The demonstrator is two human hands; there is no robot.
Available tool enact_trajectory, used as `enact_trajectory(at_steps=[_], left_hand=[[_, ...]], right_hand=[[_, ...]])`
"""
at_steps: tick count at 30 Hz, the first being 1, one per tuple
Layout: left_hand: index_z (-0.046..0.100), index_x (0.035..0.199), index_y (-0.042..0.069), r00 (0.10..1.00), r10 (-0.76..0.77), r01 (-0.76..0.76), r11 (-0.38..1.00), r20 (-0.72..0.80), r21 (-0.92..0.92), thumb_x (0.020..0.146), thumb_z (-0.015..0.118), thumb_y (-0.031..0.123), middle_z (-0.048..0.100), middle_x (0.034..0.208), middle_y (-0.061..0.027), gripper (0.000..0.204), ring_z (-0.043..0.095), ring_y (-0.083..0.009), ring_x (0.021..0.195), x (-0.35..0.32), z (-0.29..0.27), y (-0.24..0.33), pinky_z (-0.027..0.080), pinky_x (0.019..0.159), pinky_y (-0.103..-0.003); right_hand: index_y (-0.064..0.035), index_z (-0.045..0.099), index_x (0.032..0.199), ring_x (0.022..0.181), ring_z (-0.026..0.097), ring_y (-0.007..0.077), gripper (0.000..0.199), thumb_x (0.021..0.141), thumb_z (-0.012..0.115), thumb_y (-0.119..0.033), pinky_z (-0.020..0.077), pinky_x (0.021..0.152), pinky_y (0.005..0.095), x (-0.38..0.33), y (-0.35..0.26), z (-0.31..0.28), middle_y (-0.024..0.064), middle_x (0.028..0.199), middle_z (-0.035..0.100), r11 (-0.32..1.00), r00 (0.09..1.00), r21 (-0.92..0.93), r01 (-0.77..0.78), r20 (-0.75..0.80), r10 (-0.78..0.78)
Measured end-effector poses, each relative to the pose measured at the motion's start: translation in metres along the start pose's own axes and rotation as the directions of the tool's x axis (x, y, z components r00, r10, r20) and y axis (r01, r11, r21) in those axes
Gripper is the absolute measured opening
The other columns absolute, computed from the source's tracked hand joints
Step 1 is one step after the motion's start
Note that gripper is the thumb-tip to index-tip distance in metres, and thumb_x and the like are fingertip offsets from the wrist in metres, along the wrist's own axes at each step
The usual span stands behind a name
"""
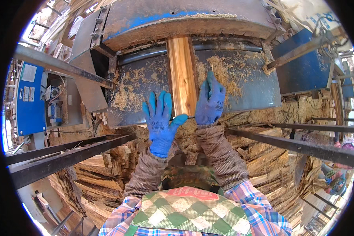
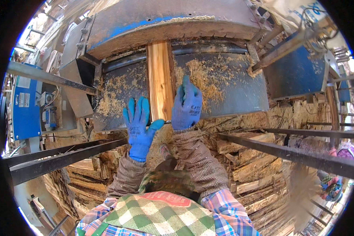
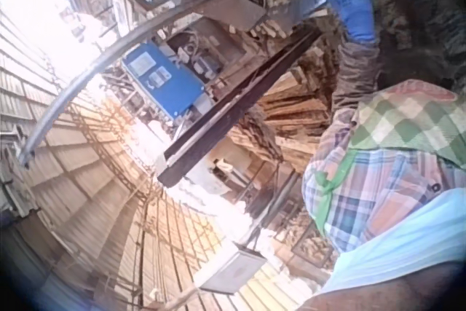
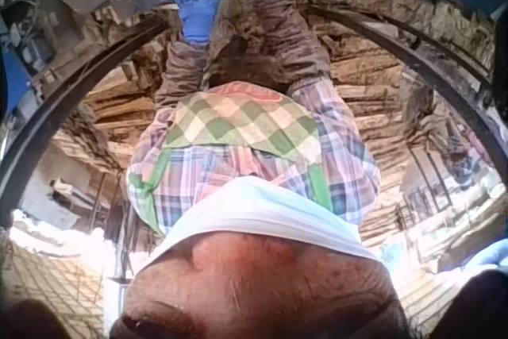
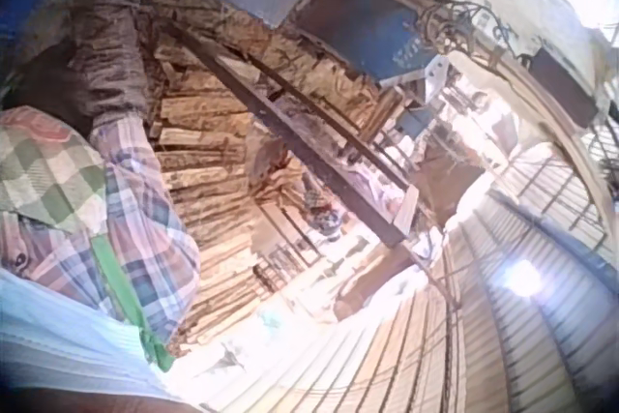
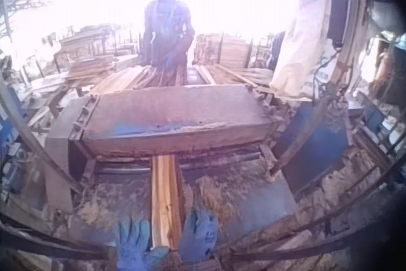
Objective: The person repeatedly picks up wooden planks from a nearby stack and feeds them into a planer machine. The person handles the planks one at a time, guiding them through the machine and then stacking the processed planks on a pile to the side.
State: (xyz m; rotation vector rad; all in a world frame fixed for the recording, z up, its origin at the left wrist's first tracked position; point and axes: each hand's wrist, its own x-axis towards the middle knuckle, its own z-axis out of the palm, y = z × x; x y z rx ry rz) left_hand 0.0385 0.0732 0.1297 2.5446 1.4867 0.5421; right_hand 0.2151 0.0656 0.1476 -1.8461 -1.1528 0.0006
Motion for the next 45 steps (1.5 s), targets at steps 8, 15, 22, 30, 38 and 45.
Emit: enact_trajectory(at_steps=[8, 15, 22, 30, 38, 45], left_hand=[[0.046, 0.154, 0.011, 0.983, -0.161, 0.166, 0.985, -0.091, 0.051, 0.102, 0.049, 0.051, 0.037, 0.164, -0.0143, 0.065, 0.027, -0.0397, 0.154, 0.014, 0.015, 0.012, 0.017, 0.126, -0.059], [0.047, 0.152, 0.005, 0.900, -0.253, 0.186, 0.959, -0.354, -0.215, 0.101, 0.055, 0.047, 0.043, 0.158, -0.0182, 0.066, 0.030, -0.0387, 0.153, -0.023, 0.003, 0.014, 0.021, 0.125, -0.058], [0.038, 0.159, 0.008, 0.467, -0.855, 0.416, 0.437, -0.225, -0.798, 0.107, 0.054, 0.037, 0.038, 0.163, -0.0177, 0.062, 0.032, -0.0349, 0.153, -0.230, 0.002, -0.009, 0.029, 0.124, -0.047], [0.027, 0.163, 0.007, 0.004, -1.000, -0.213, 0.025, -0.027, -0.977, 0.107, 0.051, 0.049, 0.031, 0.166, -0.0125, 0.074, 0.033, -0.0291, 0.152, -0.359, -0.027, -0.183, 0.030, 0.124, -0.042], [0.010, 0.166, 0.007, 0.178, -0.950, -0.275, -0.299, 0.257, -0.914, 0.102, 0.044, 0.069, 0.015, 0.172, -0.0136, 0.095, 0.020, -0.0286, 0.157, -0.342, -0.064, -0.298, 0.018, 0.128, -0.043], [0.007, 0.166, 0.005, 0.149, -0.896, -0.268, -0.444, 0.419, -0.855, 0.089, 0.067, 0.069, 0.031, 0.163, -0.0221, 0.117, 0.031, -0.0286, 0.151, -0.327, -0.106, -0.325, 0.028, 0.123, -0.042]], right_hand=[[-0.0008, 0.061, 0.140, 0.103, 0.068, 0.0308, 0.041, 0.105, 0.059, -0.020, 0.0559, 0.094, 0.0401, 0.006, 0.009, 0.027, 0.0220, 0.120, 0.070, 0.905, 0.993, 0.415, -0.097, -0.023, 0.117], [0.0016, 0.055, 0.144, 0.129, 0.054, 0.0336, 0.047, 0.110, 0.049, -0.030, 0.0431, 0.111, 0.0445, -0.003, -0.028, 0.005, 0.0228, 0.145, 0.054, 0.973, 0.960, 0.199, -0.119, 0.275, 0.061], [-0.0015, 0.055, 0.145, 0.125, 0.058, 0.0276, 0.044, 0.105, 0.061, -0.019, 0.0513, 0.103, 0.0417, -0.088, -0.048, 0.027, 0.0179, 0.139, 0.060, 0.865, 0.820, 0.480, -0.145, 0.548, -0.167], [-0.0005, 0.041, 0.154, 0.140, 0.048, 0.0369, 0.066, 0.102, 0.065, -0.032, 0.0410, 0.115, 0.0449, -0.337, -0.272, 0.147, 0.0243, 0.149, 0.050, 0.753, 0.194, 0.641, 0.148, 0.728, -0.657], [0.0039, 0.048, 0.148, 0.131, 0.056, 0.0431, 0.101, 0.084, 0.064, -0.073, 0.0435, 0.108, 0.0466, -0.362, -0.347, 0.349, 0.0331, 0.140, 0.057, 0.966, 0.032, 0.226, 0.126, 0.972, -0.231], [0.0041, 0.061, 0.134, 0.123, 0.062, 0.0416, 0.078, 0.089, 0.067, -0.060, 0.0472, 0.103, 0.0475, -0.353, -0.343, 0.347, 0.0306, 0.127, 0.066, 0.882, -0.093, 0.288, 0.373, 0.957, -0.274]])
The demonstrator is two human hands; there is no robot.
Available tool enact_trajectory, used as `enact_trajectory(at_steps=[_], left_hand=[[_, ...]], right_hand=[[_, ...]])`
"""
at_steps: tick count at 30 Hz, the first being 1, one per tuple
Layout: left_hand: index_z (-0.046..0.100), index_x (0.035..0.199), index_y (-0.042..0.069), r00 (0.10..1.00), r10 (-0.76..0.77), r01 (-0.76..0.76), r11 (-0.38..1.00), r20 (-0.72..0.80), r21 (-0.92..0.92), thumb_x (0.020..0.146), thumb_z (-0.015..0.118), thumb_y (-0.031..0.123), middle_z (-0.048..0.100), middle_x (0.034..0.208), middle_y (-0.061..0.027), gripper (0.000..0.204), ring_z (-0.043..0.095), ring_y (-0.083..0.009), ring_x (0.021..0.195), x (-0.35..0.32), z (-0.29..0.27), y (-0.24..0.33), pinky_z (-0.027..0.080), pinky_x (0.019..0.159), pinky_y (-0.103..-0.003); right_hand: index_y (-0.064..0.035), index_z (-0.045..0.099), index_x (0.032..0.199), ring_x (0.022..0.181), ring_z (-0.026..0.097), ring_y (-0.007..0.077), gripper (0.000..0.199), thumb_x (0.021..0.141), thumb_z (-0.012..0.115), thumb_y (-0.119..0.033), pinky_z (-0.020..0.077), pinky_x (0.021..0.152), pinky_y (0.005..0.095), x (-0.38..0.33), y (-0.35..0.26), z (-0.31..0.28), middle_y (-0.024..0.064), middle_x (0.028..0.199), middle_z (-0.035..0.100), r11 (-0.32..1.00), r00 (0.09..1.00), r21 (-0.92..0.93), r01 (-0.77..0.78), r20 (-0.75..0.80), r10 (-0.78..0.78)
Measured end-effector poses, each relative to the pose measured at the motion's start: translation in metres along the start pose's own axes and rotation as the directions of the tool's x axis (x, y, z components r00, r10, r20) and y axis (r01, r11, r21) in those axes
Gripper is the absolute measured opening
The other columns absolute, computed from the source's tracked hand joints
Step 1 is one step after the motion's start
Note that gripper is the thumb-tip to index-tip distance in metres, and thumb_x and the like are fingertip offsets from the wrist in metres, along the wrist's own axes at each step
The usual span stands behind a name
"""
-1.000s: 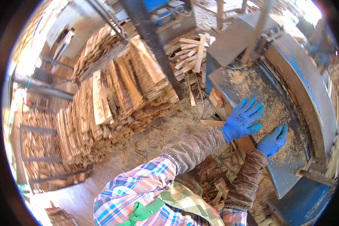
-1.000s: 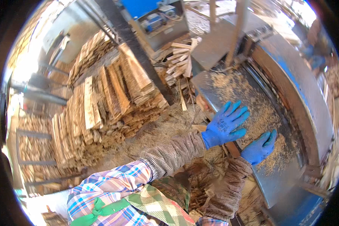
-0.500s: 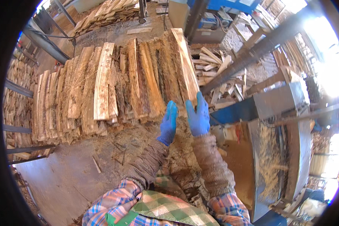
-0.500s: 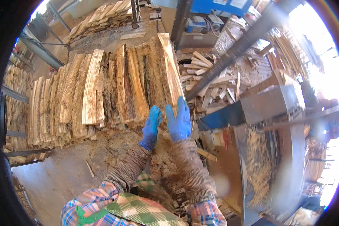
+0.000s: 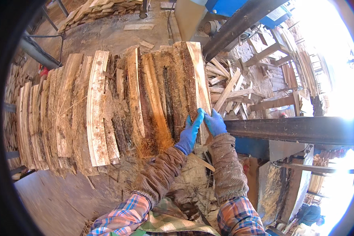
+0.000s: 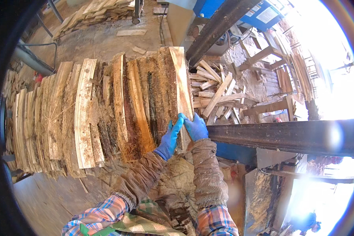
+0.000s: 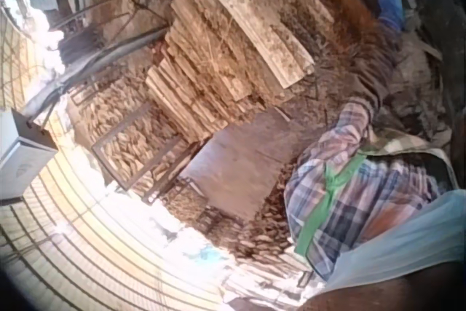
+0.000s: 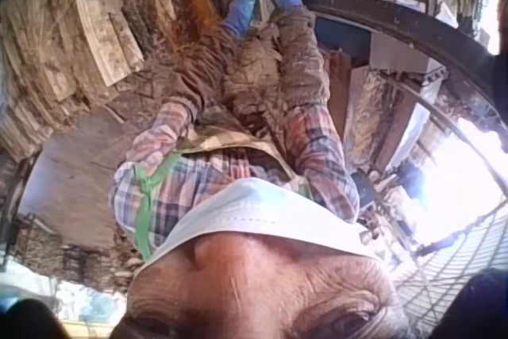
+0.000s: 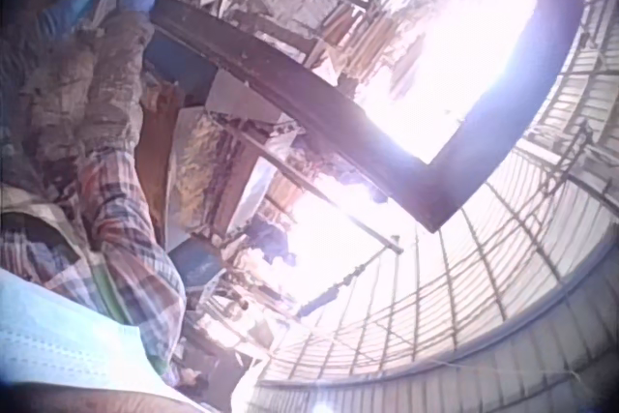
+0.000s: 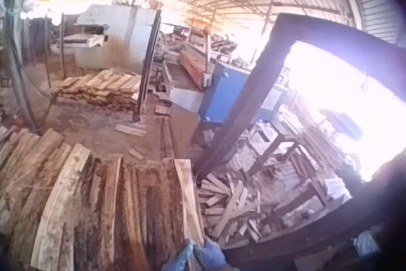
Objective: The person repeatedly picks up wooden planks from a nearby stack and feeds them into a planer machine. The person handles the planks one at a time, guiding them through the machine and then stacking the processed planks on a pile to the side.
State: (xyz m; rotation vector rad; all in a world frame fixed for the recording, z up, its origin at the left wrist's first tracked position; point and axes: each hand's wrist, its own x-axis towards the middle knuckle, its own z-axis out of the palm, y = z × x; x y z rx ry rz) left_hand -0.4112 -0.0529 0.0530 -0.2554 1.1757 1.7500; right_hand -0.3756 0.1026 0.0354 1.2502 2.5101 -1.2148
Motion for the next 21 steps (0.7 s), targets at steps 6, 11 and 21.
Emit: enact_trajectory(at_steps=[6, 11, 21], left_hand=[[0.035, 0.151, -0.007, 0.991, -0.044, 0.022, 0.985, 0.129, 0.171, 0.087, 0.068, 0.072, 0.055, 0.140, -0.0231, 0.107, 0.058, -0.0324, 0.127, 0.031, -0.044, -0.010, 0.049, 0.107, -0.041], [0.048, 0.147, 0.004, 0.965, -0.113, 0.040, 0.955, 0.236, 0.292, 0.093, 0.060, 0.071, 0.065, 0.129, -0.0190, 0.087, 0.065, -0.0307, 0.117, -0.079, -0.052, -0.045, 0.054, 0.105, -0.042], [0.041, 0.157, 0.006, 0.955, -0.297, 0.278, 0.915, 0.019, 0.292, 0.090, 0.069, 0.063, 0.045, 0.157, -0.0179, 0.092, 0.033, -0.0266, 0.151, -0.203, -0.077, -0.168, 0.033, 0.122, -0.041]], right_hand=[[0.0025, 0.042, 0.152, 0.136, 0.053, 0.0364, 0.083, 0.095, 0.068, -0.051, 0.0412, 0.113, 0.0425, -0.035, -0.038, -0.017, 0.0310, 0.145, 0.054, 0.916, 0.970, 0.375, 0.147, 0.126, -0.207], [-0.0033, -0.002, 0.165, 0.145, 0.041, 0.0337, 0.114, 0.093, 0.076, -0.046, 0.0314, 0.122, 0.0457, -0.122, 0.031, 0.001, 0.0273, 0.160, 0.035, 0.735, 0.904, 0.666, -0.128, 0.384, -0.190], [-0.0031, 0.014, 0.165, 0.119, 0.060, 0.0244, 0.099, 0.092, 0.079, -0.021, 0.0517, 0.099, 0.0335, -0.462, 0.179, 0.056, 0.0169, 0.149, 0.048, 0.509, 0.897, 0.739, -0.441, 0.354, 0.264]])
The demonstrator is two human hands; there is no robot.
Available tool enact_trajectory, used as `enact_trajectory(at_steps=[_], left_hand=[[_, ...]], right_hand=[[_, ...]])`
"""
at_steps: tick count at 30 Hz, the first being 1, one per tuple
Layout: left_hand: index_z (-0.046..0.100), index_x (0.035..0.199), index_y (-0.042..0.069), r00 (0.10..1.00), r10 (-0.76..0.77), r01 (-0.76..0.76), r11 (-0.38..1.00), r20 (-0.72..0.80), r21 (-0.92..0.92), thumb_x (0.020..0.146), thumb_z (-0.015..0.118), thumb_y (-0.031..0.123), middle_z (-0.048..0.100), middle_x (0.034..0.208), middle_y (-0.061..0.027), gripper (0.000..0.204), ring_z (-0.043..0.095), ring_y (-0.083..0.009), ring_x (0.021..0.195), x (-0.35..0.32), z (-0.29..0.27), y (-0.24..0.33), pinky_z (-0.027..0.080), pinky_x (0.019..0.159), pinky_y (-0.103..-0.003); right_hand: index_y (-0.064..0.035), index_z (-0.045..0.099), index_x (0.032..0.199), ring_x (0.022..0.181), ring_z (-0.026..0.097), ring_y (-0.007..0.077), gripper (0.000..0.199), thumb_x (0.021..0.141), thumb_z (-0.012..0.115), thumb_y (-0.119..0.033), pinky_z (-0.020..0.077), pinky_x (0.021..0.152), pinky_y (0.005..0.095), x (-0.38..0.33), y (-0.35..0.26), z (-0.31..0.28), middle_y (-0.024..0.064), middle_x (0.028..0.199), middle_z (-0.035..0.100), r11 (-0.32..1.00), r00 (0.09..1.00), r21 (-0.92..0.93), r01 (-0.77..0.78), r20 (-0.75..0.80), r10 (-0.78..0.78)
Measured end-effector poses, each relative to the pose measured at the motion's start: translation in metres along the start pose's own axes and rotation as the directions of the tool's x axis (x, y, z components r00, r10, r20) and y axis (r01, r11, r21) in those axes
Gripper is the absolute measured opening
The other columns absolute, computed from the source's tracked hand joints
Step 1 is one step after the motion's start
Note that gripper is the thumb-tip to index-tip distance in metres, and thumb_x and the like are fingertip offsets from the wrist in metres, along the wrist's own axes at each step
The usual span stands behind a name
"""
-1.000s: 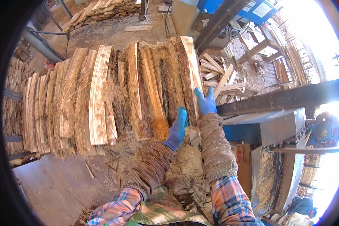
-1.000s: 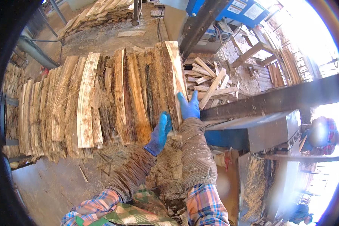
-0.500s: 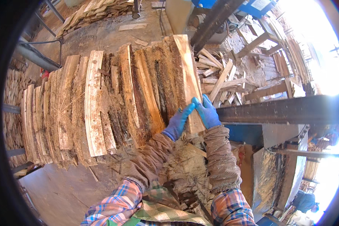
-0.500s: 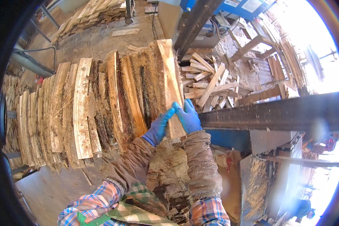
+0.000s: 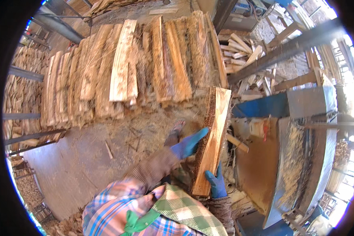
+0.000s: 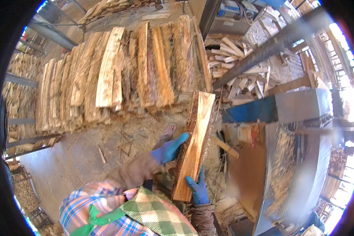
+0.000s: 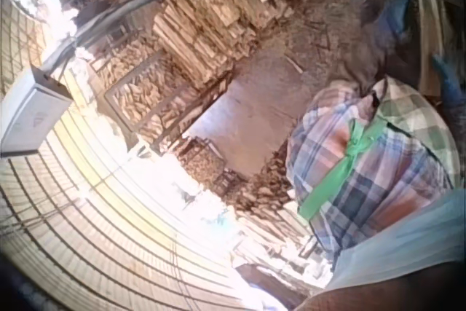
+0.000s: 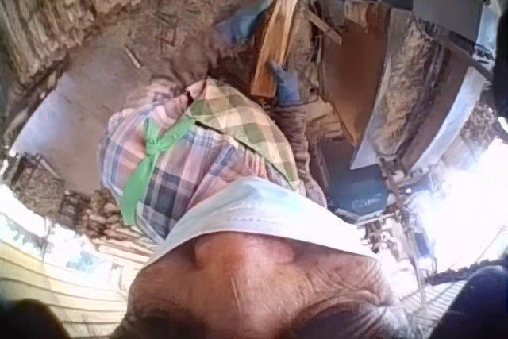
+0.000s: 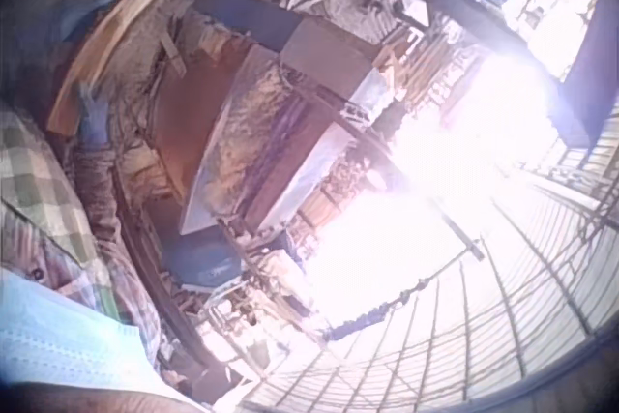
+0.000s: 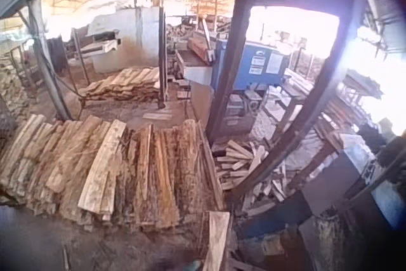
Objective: The person repeatedly picks up wooden planks from a nearby stack and feeds them into a planer machine. The person handles the planks one at a time, guiding them through the machine and then stacking the processed planks on a pile to the side.
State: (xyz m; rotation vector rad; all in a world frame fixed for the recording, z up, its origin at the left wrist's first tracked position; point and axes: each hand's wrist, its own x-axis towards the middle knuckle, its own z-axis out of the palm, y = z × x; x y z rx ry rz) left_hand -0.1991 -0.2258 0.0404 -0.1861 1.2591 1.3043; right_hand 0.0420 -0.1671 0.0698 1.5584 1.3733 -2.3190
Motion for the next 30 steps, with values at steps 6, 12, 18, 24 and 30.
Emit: enact_trajectory(at_steps=[6, 12, 18, 24, 30], left_hand=[[0.051, 0.148, 0.000, 0.938, 0.111, -0.070, 0.989, 0.327, -0.133, 0.091, 0.076, 0.051, 0.049, 0.152, -0.0180, 0.081, 0.042, -0.0266, 0.144, -0.032, 0.103, -0.100, 0.036, 0.120, -0.042], [0.006, 0.165, 0.007, 0.738, 0.160, -0.441, 0.850, 0.656, 0.289, 0.081, 0.070, 0.077, 0.021, 0.166, -0.0296, 0.127, 0.027, -0.0440, 0.152, -0.109, 0.235, -0.058, 0.025, 0.125, -0.051], [0.024, 0.161, 0.010, 0.550, 0.151, -0.474, 0.867, 0.821, 0.158, 0.104, 0.053, 0.053, 0.045, 0.153, -0.0212, 0.077, 0.045, -0.0349, 0.143, -0.066, 0.285, -0.123, 0.043, 0.115, -0.045], [0.045, 0.151, 0.005, 0.539, -0.167, 0.203, 0.977, 0.826, 0.066, 0.109, 0.046, 0.045, 0.059, 0.142, -0.0169, 0.058, 0.063, -0.0251, 0.126, -0.013, 0.286, -0.095, 0.055, 0.107, -0.044], [0.022, 0.162, 0.006, 0.183, -0.509, 0.614, 0.727, 0.841, 0.306, 0.097, 0.046, 0.072, 0.034, 0.162, -0.0230, 0.096, 0.041, -0.0382, 0.146, 0.018, 0.240, -0.048, 0.037, 0.121, -0.056]], right_hand=[[-0.0027, 0.016, 0.165, 0.133, 0.049, 0.0237, 0.095, 0.092, 0.076, -0.010, 0.0440, 0.109, 0.0342, -0.124, 0.021, -0.046, 0.0161, 0.154, 0.043, 0.975, 0.967, -0.066, 0.214, -0.124, -0.221], [-0.0067, 0.020, 0.166, 0.147, 0.036, 0.0301, 0.093, 0.089, 0.073, -0.006, 0.0313, 0.120, 0.0411, -0.197, 0.042, -0.084, 0.0190, 0.167, 0.026, 0.742, 0.545, -0.469, 0.479, -0.504, -0.671], [0.0025, 0.028, 0.161, 0.149, 0.038, 0.0295, 0.071, 0.101, 0.063, -0.012, 0.0306, 0.122, 0.0402, -0.200, -0.017, -0.065, 0.0229, 0.164, 0.035, 0.710, 0.241, -0.610, 0.352, -0.674, -0.699], [-0.0057, 0.027, 0.163, 0.141, 0.048, 0.0266, 0.083, 0.097, 0.073, -0.022, 0.0373, 0.117, 0.0375, -0.135, 0.024, -0.062, 0.0176, 0.157, 0.046, 0.767, 0.194, -0.402, 0.500, -0.811, -0.552], [-0.0151, 0.025, 0.165, 0.095, 0.064, 0.0119, 0.086, 0.095, 0.075, -0.020, 0.0585, 0.076, 0.0296, -0.157, 0.033, -0.048, 0.0105, 0.136, 0.063, 0.613, 0.468, 0.356, 0.705, -0.884, -0.025]])
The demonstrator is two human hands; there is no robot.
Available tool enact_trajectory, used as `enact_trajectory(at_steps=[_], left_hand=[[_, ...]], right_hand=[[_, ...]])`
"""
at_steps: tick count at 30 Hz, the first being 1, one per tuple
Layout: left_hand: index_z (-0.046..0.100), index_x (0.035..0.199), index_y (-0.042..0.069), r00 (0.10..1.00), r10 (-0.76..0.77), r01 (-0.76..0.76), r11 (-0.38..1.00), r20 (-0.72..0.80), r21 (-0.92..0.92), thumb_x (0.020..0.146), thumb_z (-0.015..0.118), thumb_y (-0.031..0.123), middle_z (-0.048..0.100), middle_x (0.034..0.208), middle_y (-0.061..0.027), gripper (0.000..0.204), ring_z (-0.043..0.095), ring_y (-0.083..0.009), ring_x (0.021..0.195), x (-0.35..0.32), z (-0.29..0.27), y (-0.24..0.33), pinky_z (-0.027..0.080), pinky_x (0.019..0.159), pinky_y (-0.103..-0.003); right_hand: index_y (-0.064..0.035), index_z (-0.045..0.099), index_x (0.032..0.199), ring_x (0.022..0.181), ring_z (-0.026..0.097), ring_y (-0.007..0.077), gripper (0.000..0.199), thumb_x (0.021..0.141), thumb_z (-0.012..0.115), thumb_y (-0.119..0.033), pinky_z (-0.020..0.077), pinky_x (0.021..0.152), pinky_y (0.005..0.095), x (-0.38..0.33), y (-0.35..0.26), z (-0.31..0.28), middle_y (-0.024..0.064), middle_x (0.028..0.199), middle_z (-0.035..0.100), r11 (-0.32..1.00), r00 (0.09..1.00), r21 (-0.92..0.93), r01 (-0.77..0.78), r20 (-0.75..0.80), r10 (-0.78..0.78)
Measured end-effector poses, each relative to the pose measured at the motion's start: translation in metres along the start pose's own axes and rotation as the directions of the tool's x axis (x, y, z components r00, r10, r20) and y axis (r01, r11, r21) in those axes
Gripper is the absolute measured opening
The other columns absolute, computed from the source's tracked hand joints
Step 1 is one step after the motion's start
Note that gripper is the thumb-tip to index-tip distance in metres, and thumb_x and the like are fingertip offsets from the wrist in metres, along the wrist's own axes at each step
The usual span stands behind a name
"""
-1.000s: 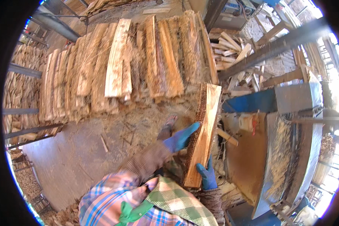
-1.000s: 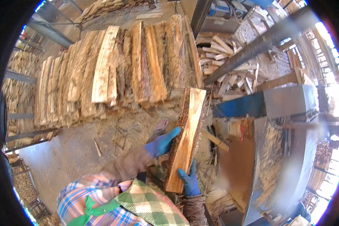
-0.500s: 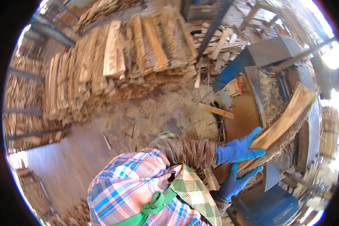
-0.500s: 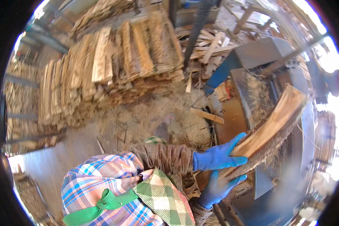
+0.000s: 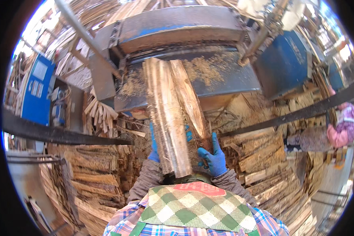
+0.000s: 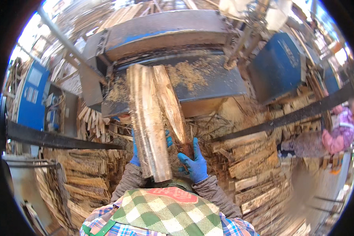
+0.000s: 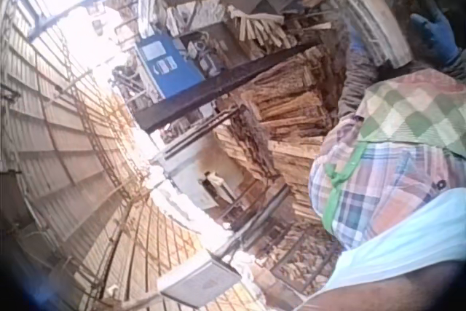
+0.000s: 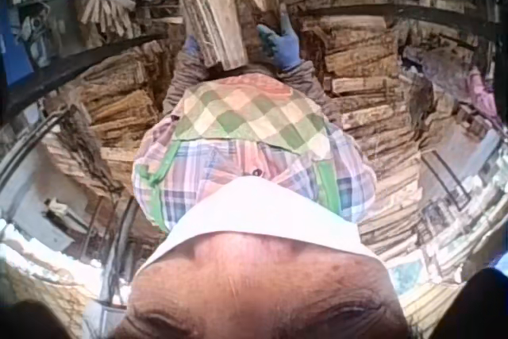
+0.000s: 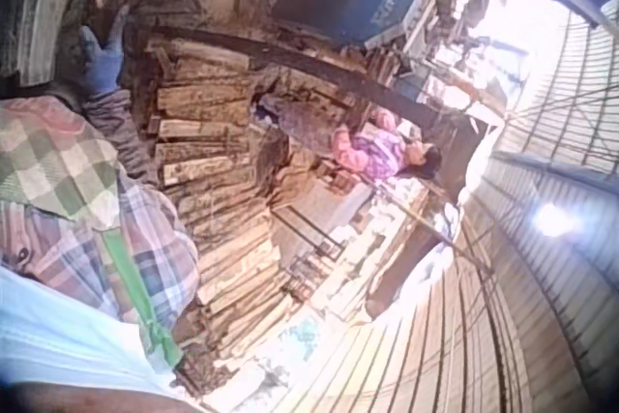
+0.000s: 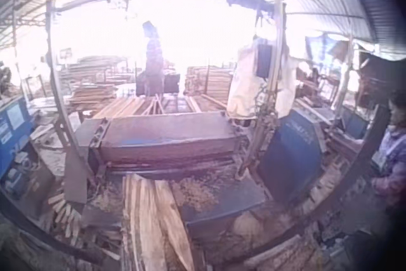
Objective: The person repeatedly picks up wooden planks from a nearby stack and feeds them into a planer machine. The person handles the planks one at a time, guiding them through the machine and then stacking the processed planks on a pile to the side.
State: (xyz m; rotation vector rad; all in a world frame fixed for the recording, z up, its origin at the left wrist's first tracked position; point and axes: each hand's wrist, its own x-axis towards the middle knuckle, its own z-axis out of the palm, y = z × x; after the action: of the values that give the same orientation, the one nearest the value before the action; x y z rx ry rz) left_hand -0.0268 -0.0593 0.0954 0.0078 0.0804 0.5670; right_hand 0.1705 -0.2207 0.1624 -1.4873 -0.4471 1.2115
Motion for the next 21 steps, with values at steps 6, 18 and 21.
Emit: enact_trajectory(at_steps=[6, 18, 21], left_hand=[[0.011, 0.165, 0.010, 0.994, -0.057, 0.056, 0.998, -0.096, -0.011, 0.082, 0.042, 0.092, 0.023, 0.165, -0.0286, 0.121, 0.028, -0.0504, 0.150, -0.001, 0.034, -0.007, 0.028, 0.123, -0.062], [0.014, 0.166, 0.013, 0.999, -0.013, 0.016, 0.997, 0.041, -0.080, 0.088, 0.038, 0.088, 0.028, 0.164, -0.0259, 0.110, 0.039, -0.0503, 0.143, 0.075, 0.007, 0.012, 0.039, 0.117, -0.065], [0.013, 0.166, 0.014, 0.993, -0.018, 0.017, 1.000, -0.114, -0.009, 0.086, 0.037, 0.090, 0.024, 0.165, -0.0261, 0.112, 0.037, -0.0511, 0.145, 0.079, 0.001, 0.015, 0.038, 0.116, -0.067]], right_hand=[[-0.0186, 0.026, 0.165, 0.073, 0.067, 0.0078, 0.073, 0.101, 0.061, -0.009, 0.0615, 0.054, 0.0277, -0.002, -0.025, 0.000, 0.0122, 0.134, 0.065, 0.982, 0.971, 0.124, 0.142, -0.212, -0.113], [-0.0113, 0.028, 0.163, 0.059, 0.062, 0.0102, 0.083, 0.097, 0.073, -0.033, 0.0602, 0.051, 0.0309, 0.094, -0.090, -0.020, 0.0159, 0.139, 0.062, 0.975, 0.965, 0.129, 0.180, -0.217, -0.150], [-0.0099, 0.029, 0.163, 0.074, 0.067, 0.0154, 0.080, 0.099, 0.071, -0.033, 0.0617, 0.058, 0.0342, 0.114, -0.065, -0.030, 0.0184, 0.144, 0.058, 0.975, 0.946, 0.081, 0.205, -0.270, -0.177]])
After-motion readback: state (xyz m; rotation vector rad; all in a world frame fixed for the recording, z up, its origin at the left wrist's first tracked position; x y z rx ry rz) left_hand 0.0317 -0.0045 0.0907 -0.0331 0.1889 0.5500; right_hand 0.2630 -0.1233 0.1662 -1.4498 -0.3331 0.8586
